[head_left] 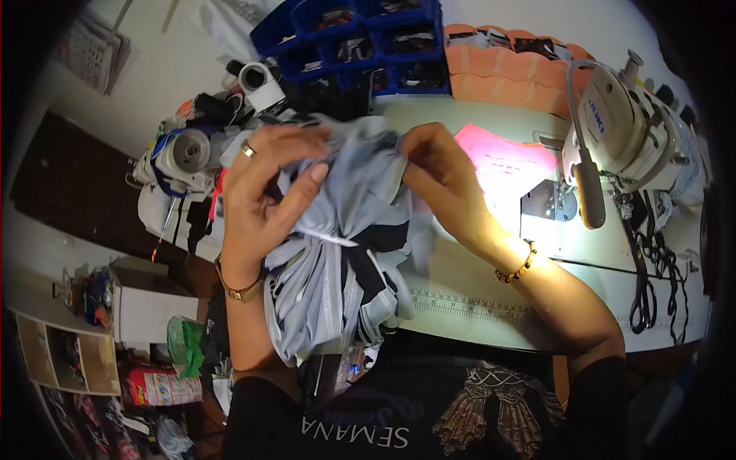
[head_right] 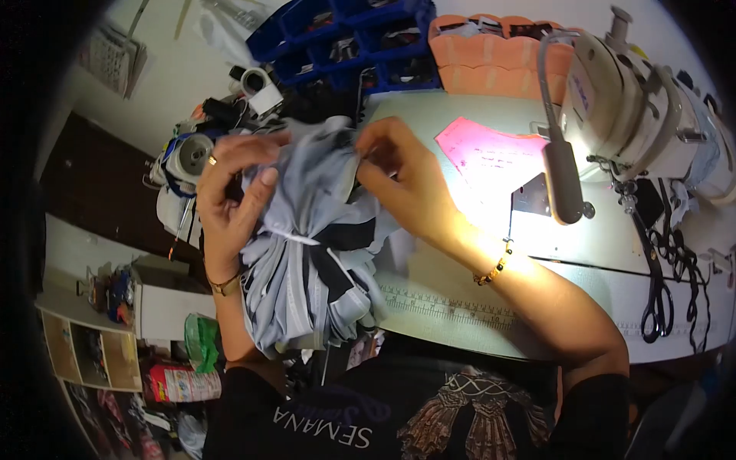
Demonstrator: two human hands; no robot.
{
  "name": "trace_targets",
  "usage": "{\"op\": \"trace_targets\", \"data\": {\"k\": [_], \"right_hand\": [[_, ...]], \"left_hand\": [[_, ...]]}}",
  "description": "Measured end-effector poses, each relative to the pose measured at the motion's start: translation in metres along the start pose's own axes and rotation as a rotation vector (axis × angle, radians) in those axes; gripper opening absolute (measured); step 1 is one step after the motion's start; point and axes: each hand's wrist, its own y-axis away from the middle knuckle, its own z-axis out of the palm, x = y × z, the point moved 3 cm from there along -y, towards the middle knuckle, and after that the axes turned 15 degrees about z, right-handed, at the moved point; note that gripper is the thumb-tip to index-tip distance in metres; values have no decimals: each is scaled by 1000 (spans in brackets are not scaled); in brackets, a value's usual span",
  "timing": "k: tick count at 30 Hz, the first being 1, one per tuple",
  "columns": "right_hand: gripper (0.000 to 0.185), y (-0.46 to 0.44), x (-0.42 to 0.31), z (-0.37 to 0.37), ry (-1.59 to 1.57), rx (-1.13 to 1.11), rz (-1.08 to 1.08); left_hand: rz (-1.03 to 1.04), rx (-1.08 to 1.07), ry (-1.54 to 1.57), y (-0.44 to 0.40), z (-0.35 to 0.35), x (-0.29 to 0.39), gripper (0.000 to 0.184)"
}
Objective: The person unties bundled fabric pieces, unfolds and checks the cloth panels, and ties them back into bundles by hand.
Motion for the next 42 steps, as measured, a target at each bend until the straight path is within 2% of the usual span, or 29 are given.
{"op": "trace_targets", "data": {"k": [1, 2, 4, 6, 8, 11, 12, 13, 16, 20, 21, 22, 25, 26, 28, 30, 33, 36, 37, 40, 42], "right_hand": [[16, 6, -6, 1, 101, 60, -16], [19, 11, -19, 5, 293, 81, -223], [27, 24, -38, 17, 660, 128, -646], [33, 35, -38, 32, 849, -50, -747], [35, 36, -29, 37, 978, -138, -783], [30, 17, -8, 21, 1051, -152, -705], [30, 10, -4, 13, 1031, -97, -684], [29, 4, 2, 4, 1012, -40, -658], [27, -7, 8, -26, 789, 25, -224], [19, 10, -12, -46, 777, 122, -453], [24, 19, -26, -37, 760, 193, -488], [30, 32, -46, -23, 800, 228, -619], [28, 69, -73, 12, 871, -196, -892], [31, 81, -74, 34, 932, -342, -887], [47, 97, -70, 68, 1203, -452, -815], [53, 92, -35, 72, 1504, -278, -834], [53, 75, -30, 81, 1560, -197, -829], [52, 55, -20, 86, 1535, -181, -807], [54, 46, -15, 87, 1537, -124, -865], [37, 21, -2, 88, 1414, -118, -900], [40, 9, 0, 92, 1425, -94, -914]], "left_hand": [[19, 94, 20, 5, -8, 0, 13], [43, 188, 40, 11, -19, 0, 14], [-126, 382, -74, 34, -48, 5, 14], [-380, 563, -136, 71, -71, -4, 16], [-685, 449, -208, 104, -77, -13, 24], [-580, 175, -259, 143, -22, -7, 50], [-480, 33, -381, 117, -14, 12, 56], [-466, 43, -352, 95, -8, 34, 56], [-263, 19, -467, 56, 16, 76, 54], [-245, -48, -478, 50, 25, 89, 48], [-220, -87, -528, 49, 20, 91, 46], [-197, -131, -578, 47, 14, 93, 44], [-140, -43, -599, 34, -9, 78, 37], [-116, 5, -592, 28, -17, 70, 35], [-366, 83, -106, 13, -28, 46, 28], [-326, 68, -105, 2, -36, 28, 27], [-208, 45, -93, -22, -46, 30, 27], [-230, 78, -140, -28, -55, 18, 28], [-211, 112, -118, -30, -61, 18, 28], [-281, 44, -229, -33, -71, 18, 27], [-228, 83, -292, -33, -72, 20, 26]]}}
